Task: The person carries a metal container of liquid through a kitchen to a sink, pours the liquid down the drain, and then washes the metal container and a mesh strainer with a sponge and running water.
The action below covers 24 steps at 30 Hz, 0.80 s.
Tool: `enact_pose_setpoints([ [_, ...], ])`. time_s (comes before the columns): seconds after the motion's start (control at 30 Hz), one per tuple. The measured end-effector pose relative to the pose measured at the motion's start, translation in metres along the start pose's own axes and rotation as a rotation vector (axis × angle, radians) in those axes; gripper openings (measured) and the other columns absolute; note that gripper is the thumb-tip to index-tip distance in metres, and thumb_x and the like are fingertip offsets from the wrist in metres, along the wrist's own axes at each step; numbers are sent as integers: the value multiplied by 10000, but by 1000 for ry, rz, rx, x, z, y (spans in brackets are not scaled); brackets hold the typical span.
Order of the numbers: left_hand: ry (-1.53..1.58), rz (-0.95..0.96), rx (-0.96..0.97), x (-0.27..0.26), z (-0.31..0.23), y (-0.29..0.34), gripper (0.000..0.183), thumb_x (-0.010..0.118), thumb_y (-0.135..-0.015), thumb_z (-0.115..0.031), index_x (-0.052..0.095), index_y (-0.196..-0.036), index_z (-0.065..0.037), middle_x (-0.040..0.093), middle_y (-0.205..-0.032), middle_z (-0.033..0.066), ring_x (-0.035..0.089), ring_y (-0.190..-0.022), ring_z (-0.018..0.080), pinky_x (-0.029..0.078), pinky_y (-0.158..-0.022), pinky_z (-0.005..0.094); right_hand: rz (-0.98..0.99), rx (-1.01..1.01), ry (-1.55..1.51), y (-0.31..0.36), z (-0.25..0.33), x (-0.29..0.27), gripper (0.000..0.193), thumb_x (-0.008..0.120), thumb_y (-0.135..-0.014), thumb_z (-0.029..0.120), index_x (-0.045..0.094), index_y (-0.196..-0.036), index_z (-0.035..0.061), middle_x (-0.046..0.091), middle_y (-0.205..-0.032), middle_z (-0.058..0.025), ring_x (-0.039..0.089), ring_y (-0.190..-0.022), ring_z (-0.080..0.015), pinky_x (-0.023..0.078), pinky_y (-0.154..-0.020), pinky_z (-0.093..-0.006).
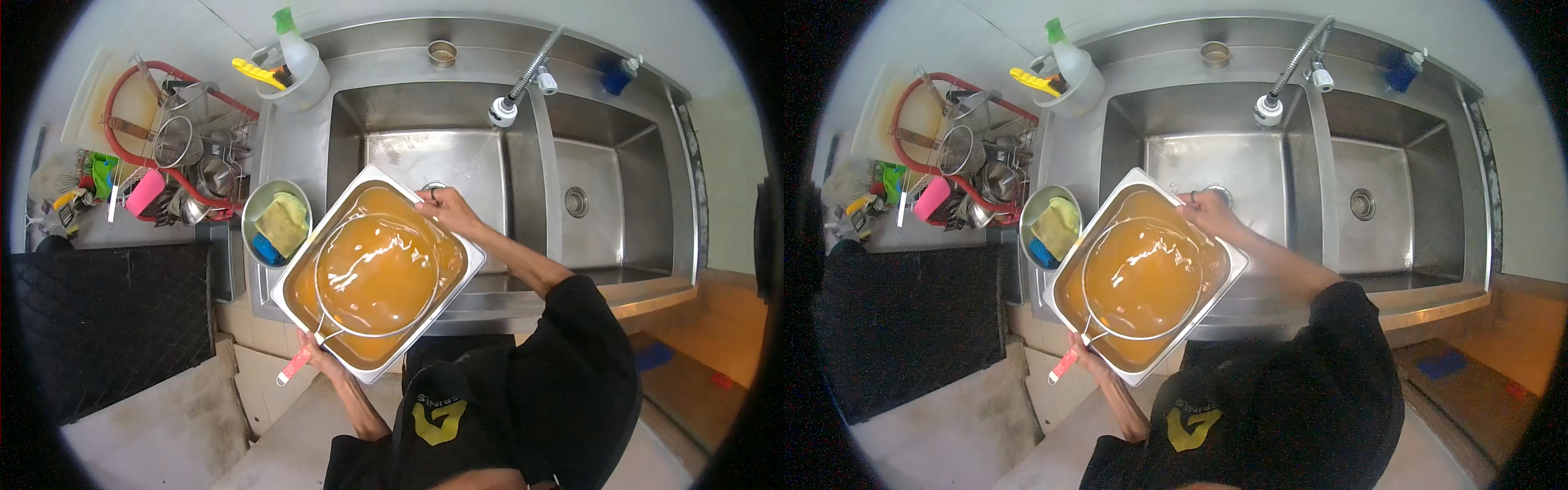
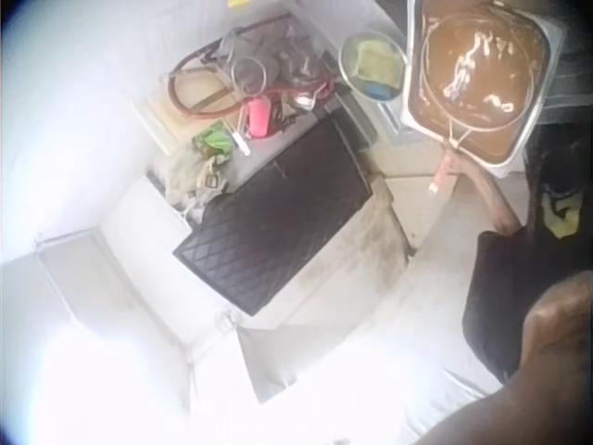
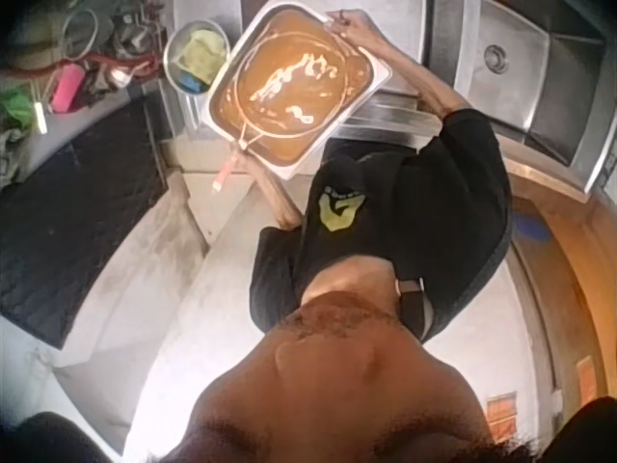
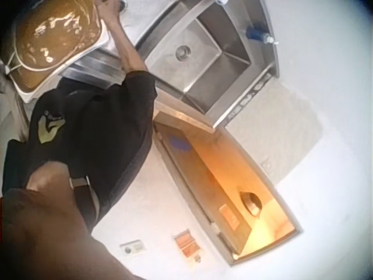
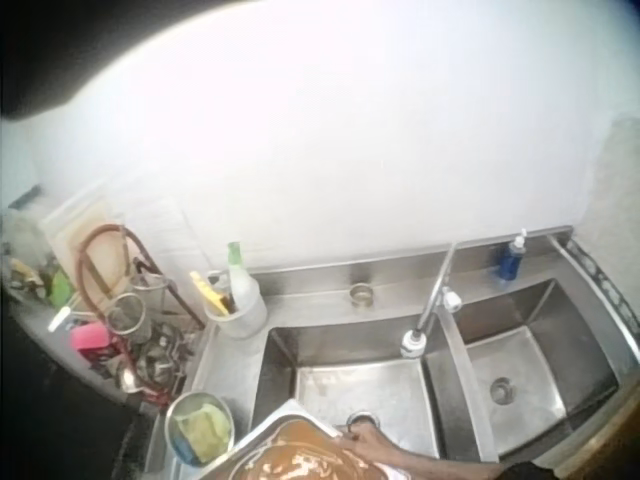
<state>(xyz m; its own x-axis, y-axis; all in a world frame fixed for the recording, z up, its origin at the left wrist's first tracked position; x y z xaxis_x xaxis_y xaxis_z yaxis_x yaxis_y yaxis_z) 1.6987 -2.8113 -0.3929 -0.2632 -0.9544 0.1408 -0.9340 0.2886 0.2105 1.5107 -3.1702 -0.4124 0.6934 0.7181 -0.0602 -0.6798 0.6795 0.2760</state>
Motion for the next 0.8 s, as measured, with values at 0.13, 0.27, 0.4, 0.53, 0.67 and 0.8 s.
enact_pose_setpoints([
  [0.13, -50, 53, 4, 55, 6, -2, 416, 462, -912, -198, 431, -1266, 20, 546, -1130, 116, 541, -1005, 182, 437, -856, 323, -41, 5, -13, -20, -12, -47, 383, 589, -869, 153, 565, -1189, -57, 678, -858, -100, 600, -723, -88, 477, -656, -245],
  [0.27, 2, 112, -49, 108, 23, -6, 480, 498, -914, -168, 371, -1330, 36, 533, -1177, 139, 532, -1026, 181, 436, -866, 323, -129, -18, 95, -41, -33, -94, 354, 585, -874, 188, 606, -1134, -51, 676, -815, -101, 599, -683, -103, 472, -635, -257],
  [0.4, -52, 162, -50, 143, 42, -18, 481, 528, -917, -173, 377, -1324, 35, 534, -1190, 127, 535, -1019, 168, 427, -874, 303, -155, 87, 162, -58, -61, -117, 291, 533, -895, 202, 665, -1038, -14, 665, -744, -60, 590, -658, -97, 466, -620, -265],
  [0.53, -107, 197, -64, 173, 56, -22, 496, 541, -916, -160, 362, -1332, 43, 536, -1181, 143, 540, -1019, 177, 432, -881, 311, -220, 104, 88, -74, -125, -138, 275, 550, -879, 216, 678, -907, -26, 650, -698, -63, 583, -653, -99, 461, -605, -277],
  [0.67, -172, 147, -39, 189, 60, -30, 550, 590, -886, -125, 343, -1346, 46, 543, -1163, 149, 546, -995, 181, 445, -871, 315, -304, 4, -3, -106, -186, -133, 259, 543, -846, 178, 662, -858, -52, 658, -696, -110, 618, -666, -156, 468, -615, -302],
  [0.8, -159, 205, -72, 215, 76, -36, 568, 595, -883, -133, 330, -1350, 51, 549, -1149, 150, 552, -984, 184, 456, -849, 312, -240, -69, 442, -115, -226, -141, 228, 538, -791, 142, 653, -879, -35, 665, -792, -176, 645, -750, -261, 482, -677, -346],
])
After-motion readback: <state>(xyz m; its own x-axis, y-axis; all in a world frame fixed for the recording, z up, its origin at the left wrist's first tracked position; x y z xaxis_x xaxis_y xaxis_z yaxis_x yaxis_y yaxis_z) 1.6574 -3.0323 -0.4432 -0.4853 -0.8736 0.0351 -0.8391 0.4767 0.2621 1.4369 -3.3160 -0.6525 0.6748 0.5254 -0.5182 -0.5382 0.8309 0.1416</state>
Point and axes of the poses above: each hand's wrist, its own y-axis away from the middle knuckle, its own x-axis out of the palm, z = x × y, the point moved 9 cm from there along -y, towards the middle knuckle
